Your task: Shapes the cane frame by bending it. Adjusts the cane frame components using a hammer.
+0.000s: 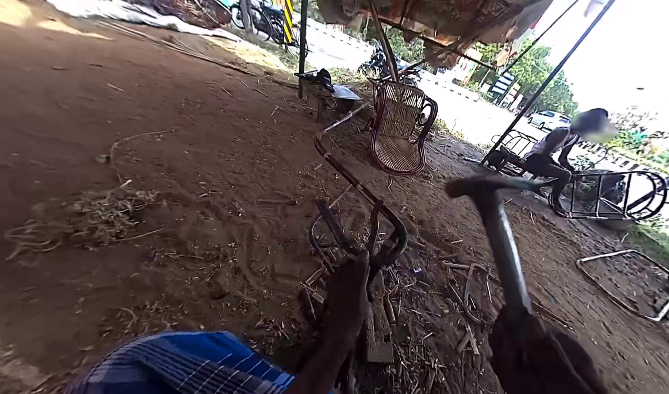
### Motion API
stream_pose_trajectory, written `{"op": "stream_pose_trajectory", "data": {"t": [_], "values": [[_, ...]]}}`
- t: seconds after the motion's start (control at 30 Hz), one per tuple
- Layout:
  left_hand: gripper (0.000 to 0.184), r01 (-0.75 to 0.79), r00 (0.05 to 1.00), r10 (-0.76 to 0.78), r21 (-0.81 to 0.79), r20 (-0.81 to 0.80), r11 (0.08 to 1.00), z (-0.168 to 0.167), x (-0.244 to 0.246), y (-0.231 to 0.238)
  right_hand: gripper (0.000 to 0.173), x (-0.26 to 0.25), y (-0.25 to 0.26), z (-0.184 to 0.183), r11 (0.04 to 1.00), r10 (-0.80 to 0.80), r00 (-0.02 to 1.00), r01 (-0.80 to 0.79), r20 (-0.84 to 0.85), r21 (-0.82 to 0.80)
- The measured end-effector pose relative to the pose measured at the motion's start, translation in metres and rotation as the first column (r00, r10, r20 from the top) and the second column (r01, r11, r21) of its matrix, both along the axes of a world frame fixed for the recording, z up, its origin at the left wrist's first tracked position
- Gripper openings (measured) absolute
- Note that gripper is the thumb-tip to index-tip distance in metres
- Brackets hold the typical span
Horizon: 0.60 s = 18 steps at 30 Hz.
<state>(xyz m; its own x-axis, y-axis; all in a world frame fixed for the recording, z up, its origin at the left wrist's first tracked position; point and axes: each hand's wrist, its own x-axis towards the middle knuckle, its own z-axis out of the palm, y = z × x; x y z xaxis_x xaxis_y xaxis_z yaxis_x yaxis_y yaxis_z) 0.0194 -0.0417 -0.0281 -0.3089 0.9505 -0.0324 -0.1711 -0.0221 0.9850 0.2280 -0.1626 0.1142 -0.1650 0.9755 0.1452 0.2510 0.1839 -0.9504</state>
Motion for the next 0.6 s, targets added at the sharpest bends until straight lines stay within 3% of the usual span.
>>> {"op": "stream_pose_trajectory", "data": {"t": [0.03, 0.1, 0.13, 0.2, 0.23, 0.3, 0.4, 0.47, 0.53, 0.6], "values": [[0.06, -0.006, 1.0, 0.006, 0.018, -0.002, 1.0, 0.002, 0.002, 0.003, 0.047, -0.005, 0.001, 0.007, 0.989, 0.022, 0.995, -0.008, -0.094, 0.149], [0.059, -0.018, 1.0, 0.018, 0.019, 0.01, 1.0, 0.001, 0.001, 0.002, 0.05, -0.007, 0.007, -0.019, 0.959, -0.003, 0.997, 0.025, -0.078, 0.282], [0.059, -0.021, 1.0, 0.021, 0.014, 0.022, 1.0, 0.0, 0.0, 0.001, 0.053, 0.002, 0.011, -0.042, 0.981, -0.019, 0.998, 0.005, 0.067, 0.195], [0.059, -0.019, 0.999, 0.019, 0.004, 0.051, 1.0, -0.002, -0.001, 0.001, 0.057, 0.019, 0.02, -0.072, 0.976, 0.054, 0.953, 0.013, 0.297, -0.219], [0.058, -0.01, 0.997, 0.01, -0.002, 0.071, 1.0, -0.001, -0.003, -0.001, 0.057, 0.022, 0.022, -0.078, 0.939, 0.059, 0.951, 0.05, 0.303, -0.341], [0.055, -0.03, 0.995, 0.028, 0.023, 0.094, 0.999, 0.005, -0.006, 0.004, 0.055, 0.02, 0.028, -0.068, 0.914, 0.014, 0.973, 0.082, 0.232, -0.398], [0.056, -0.001, 0.997, 0.002, -0.009, 0.083, 1.0, 0.002, -0.006, -0.001, 0.046, 0.012, 0.03, -0.053, 0.938, 0.045, 0.997, -0.02, 0.065, -0.347], [0.054, 0.01, 0.997, -0.007, -0.036, 0.077, 0.999, 0.005, -0.008, -0.007, 0.039, 0.001, 0.046, -0.055, 0.969, 0.039, 0.995, -0.016, 0.087, -0.246], [0.04, 0.033, 0.996, -0.027, -0.069, 0.085, 0.997, 0.015, -0.011, -0.018, 0.029, -0.017, 0.072, -0.064, 0.99, 0.006, 0.993, 0.011, 0.115, -0.141], [0.027, 0.08, 0.996, -0.073, -0.118, 0.057, 0.99, 0.025, -0.016, -0.033, 0.034, -0.036, 0.1, -0.076, 0.997, -0.004, 0.997, 0.01, 0.072, -0.083]]}}
